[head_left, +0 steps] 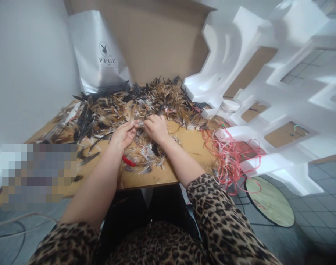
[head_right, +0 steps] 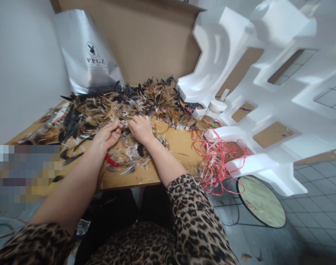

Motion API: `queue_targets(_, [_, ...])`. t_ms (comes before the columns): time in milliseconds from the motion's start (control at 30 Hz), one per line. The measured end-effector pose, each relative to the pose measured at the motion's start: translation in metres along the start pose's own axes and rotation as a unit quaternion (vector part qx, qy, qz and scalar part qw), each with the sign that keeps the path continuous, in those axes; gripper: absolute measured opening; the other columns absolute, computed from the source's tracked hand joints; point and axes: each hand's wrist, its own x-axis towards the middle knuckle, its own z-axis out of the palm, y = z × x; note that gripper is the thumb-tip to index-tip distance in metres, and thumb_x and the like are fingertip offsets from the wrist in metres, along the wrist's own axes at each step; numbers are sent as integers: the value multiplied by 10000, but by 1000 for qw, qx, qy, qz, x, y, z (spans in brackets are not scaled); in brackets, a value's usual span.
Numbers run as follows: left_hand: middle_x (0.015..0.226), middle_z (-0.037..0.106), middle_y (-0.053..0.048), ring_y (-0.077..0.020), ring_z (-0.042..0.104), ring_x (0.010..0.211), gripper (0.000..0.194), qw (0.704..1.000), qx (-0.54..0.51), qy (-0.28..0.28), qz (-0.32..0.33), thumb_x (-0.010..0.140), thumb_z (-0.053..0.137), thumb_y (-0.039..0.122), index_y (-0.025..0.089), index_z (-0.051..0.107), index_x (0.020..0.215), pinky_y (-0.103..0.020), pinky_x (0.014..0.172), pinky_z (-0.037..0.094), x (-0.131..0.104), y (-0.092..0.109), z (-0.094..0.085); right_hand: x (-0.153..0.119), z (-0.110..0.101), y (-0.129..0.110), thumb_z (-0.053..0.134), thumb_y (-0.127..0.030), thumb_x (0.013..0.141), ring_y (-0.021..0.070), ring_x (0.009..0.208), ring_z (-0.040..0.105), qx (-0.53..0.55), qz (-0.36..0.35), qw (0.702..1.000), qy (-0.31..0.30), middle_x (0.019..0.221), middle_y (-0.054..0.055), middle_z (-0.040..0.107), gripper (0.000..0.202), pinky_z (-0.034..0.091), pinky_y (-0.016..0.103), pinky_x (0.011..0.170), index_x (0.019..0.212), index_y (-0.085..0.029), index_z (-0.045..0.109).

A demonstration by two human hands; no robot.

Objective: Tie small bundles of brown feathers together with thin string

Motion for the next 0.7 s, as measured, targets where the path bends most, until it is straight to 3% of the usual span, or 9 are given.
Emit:
queue_targets(133, [701, 655, -61, -38, 578, 578, 83, 1000, 17, 2, 26, 728, 591, 29, 80, 652, 701, -79, 520, 462, 0, 2, 1, 0, 3, 0, 383, -375, 889, 187, 937, 470, 125, 27, 992, 1, 971, 94, 586, 317, 286, 340, 826, 908, -177, 630])
queue_targets(200, [668, 648, -62, -41, 576, 569, 56, 998, 41, -11, 41, 711, 616, 42, 68, 658, 684, -87, 537, 467, -1, 3, 1, 1, 5, 3, 478, -431, 832, 165, 912, 495, 257, 62, 964, 15, 980, 86, 590, 325, 337, 302, 809, 929, -164, 635])
queue_targets(300, [666, 653, -67, -49, 579, 569, 32, 995, 81, -42, 40, 674, 667, 84, 61, 673, 695, -103, 553, 471, -3, 6, 0, 5, 7, 11, 508, -520, 775, 105, 712, 511, 483, 160, 861, -1, 842, 45, 605, 426, 385, 231, 645, 914, -140, 642])
queue_targets(433, [675, 658, -69, -54, 577, 566, 113, 989, 118, -86, 24, 636, 710, 134, 63, 688, 721, -117, 558, 468, -8, 8, -1, 8, 5, 20, 533, -569, 733, 29, 441, 354, 655, 269, 699, -100, 597, -18, 522, 485, 232, 175, 412, 828, -107, 642])
queue_targets(600, [640, 644, -56, -61, 576, 561, 152, 983, 127, -130, 20, 613, 730, 155, 63, 694, 729, -131, 557, 469, -12, 9, 0, 5, -3, 16, 673, -488, 652, -3, 349, 235, 729, 267, 570, -269, 502, -57, 455, 402, 106, 160, 348, 696, -103, 568])
queue_targets(700, [618, 636, -52, -62, 571, 547, 153, 981, 129, -140, 20, 604, 740, 160, 62, 693, 713, -134, 545, 467, -13, 10, 0, 4, -5, 14, 701, -431, 646, -12, 348, 218, 758, 239, 526, -303, 494, -66, 442, 375, 99, 144, 345, 645, -109, 510])
